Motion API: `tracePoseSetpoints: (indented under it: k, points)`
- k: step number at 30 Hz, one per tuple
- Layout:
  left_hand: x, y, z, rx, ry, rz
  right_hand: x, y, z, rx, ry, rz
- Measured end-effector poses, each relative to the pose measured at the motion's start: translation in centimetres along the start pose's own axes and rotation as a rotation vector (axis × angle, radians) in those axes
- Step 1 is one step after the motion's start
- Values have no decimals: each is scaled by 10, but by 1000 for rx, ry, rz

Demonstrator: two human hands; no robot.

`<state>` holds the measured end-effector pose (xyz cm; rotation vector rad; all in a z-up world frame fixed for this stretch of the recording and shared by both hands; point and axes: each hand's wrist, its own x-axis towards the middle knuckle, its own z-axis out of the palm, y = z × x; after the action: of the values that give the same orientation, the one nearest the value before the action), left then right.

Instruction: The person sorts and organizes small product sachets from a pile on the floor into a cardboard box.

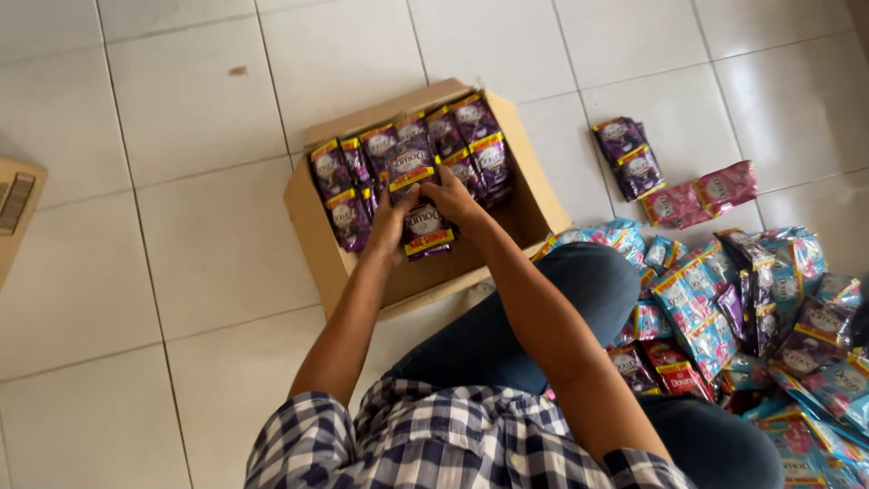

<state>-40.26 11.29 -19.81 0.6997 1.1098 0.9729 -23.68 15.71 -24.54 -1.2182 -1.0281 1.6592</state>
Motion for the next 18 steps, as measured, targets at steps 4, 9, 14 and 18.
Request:
tracePoseSetpoints:
  k: [4,9,14,18]
  points:
    - [-4,-16,-5,-77,118,-58,-17,0,13,-126,-45,112]
    - [-5,-5,-9,-132,127,50,-13,6,5,-211,-168,42]
    - [11,12,-19,-27,61,281,-20,-22,15,-198,-140,9]
    - [22,30,-23,11,91,351,-10,-12,6,-298,-50,38]
